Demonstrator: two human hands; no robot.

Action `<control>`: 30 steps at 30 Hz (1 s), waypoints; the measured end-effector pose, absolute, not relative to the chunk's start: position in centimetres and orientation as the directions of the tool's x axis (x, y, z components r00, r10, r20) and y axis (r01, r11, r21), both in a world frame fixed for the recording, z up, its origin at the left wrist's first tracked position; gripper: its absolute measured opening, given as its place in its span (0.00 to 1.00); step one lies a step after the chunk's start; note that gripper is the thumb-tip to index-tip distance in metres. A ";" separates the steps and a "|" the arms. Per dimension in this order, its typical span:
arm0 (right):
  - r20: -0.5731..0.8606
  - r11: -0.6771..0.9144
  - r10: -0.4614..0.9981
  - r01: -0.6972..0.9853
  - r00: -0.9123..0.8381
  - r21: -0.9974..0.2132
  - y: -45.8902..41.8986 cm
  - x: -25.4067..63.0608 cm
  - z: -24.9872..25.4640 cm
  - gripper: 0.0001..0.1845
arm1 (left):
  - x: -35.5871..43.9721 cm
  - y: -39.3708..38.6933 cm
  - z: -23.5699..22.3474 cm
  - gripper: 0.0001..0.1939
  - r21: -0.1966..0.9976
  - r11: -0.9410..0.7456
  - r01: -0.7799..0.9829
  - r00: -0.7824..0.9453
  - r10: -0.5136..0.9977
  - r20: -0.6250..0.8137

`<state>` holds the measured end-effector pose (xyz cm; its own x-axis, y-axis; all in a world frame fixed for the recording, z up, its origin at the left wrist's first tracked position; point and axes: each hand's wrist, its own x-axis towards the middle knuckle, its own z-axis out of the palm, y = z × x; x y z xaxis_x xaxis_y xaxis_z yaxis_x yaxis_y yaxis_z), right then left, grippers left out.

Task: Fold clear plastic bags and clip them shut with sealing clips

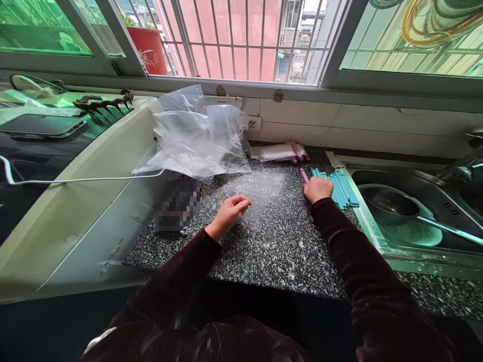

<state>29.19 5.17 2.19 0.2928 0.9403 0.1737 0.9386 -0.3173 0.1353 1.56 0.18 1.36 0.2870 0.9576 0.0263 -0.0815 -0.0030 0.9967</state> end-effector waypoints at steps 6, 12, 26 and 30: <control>0.186 -0.298 0.943 0.949 0.276 0.102 5.0 28.8 1.8 0.17 | 1.6 0.3 1.2 0.11 0.992 0.037 -0.120 0.296 0.955 0.000; 0.214 -0.222 0.955 0.974 0.207 0.046 4.0 27.1 2.4 0.16 | 1.7 0.2 1.4 0.10 0.987 0.128 -0.100 0.346 0.934 -0.086; 0.538 0.225 0.831 0.970 -0.144 -0.089 -0.4 23.3 2.6 0.11 | 1.5 0.3 1.0 0.09 0.969 0.246 -0.028 0.371 0.902 -0.218; 0.601 0.309 0.775 0.947 -0.197 -0.088 -1.4 22.7 2.8 0.10 | 1.4 0.4 1.3 0.08 0.962 0.271 -0.029 0.368 0.898 -0.241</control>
<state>22.67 -1.44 2.75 -0.1971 0.7748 0.6007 0.9468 0.3094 -0.0885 1.40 0.42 1.26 0.3684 0.8978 -0.2411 -0.0295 0.2705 0.9623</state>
